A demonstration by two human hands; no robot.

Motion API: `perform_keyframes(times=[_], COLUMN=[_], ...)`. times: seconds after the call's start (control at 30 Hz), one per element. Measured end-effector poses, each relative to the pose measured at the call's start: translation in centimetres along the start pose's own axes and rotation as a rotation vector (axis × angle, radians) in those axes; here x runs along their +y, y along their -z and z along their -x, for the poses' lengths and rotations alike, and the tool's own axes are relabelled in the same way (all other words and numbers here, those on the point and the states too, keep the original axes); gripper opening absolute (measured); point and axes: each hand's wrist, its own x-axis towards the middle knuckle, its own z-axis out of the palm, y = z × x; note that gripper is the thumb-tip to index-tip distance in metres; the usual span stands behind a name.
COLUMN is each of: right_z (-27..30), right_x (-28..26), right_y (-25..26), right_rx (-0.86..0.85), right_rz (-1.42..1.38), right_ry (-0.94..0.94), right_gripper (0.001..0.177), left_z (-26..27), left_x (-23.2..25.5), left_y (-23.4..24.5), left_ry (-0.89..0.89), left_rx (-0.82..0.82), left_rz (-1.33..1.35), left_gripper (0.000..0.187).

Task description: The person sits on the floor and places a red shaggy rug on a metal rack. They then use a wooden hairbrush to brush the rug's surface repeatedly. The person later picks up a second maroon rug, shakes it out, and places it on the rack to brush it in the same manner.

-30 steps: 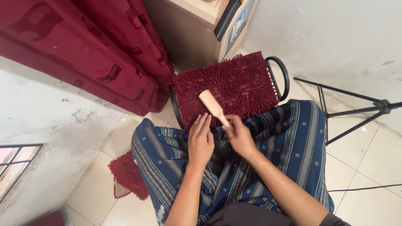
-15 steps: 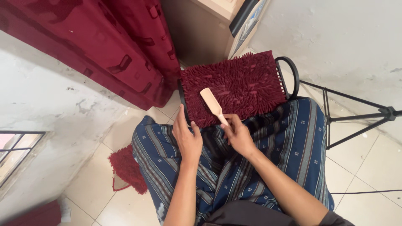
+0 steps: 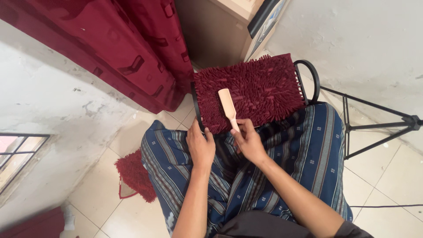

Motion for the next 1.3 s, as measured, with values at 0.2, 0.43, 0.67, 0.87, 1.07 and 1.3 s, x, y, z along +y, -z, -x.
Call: perform_keyframes(times=[0.2, 0.43, 0.67, 0.87, 1.07, 1.3], right_z=[-1.8, -0.3, 0.6, -0.6, -0.4, -0.4], right_x=[1.2, -0.3, -1.9, -1.7, -2.2, -2.1], right_y=[3.7, -0.2, -1.8, 1.4, -0.3, 1.1], right_rx=[0.268, 0.175, 0.048, 0.287, 0.143, 0.214], right_rz=[-0.173, -0.046, 0.208, 0.250, 0.143, 0.274], right_ry=[0.071, 0.040, 0.133, 0.134, 0.096, 0.113], right_gripper=[0.026, 0.031, 0.029, 0.025, 0.028, 0.027], left_z=[-0.1, 0.0, 0.1, 0.0, 0.0, -0.2], left_x=[0.5, 0.3, 0.0, 0.2, 0.5, 0.2], left_y=[0.3, 0.0, 0.0, 0.1, 0.1, 0.0], left_ry=[0.024, 0.016, 0.021, 0.039, 0.007, 0.053], left_rx=[-0.032, -0.017, -0.036, -0.036, -0.009, -0.079], left_rz=[0.029, 0.046, 0.028, 0.034, 0.150, 0.120], left_gripper=[0.051, 0.051, 0.051, 0.052, 0.055, 0.053])
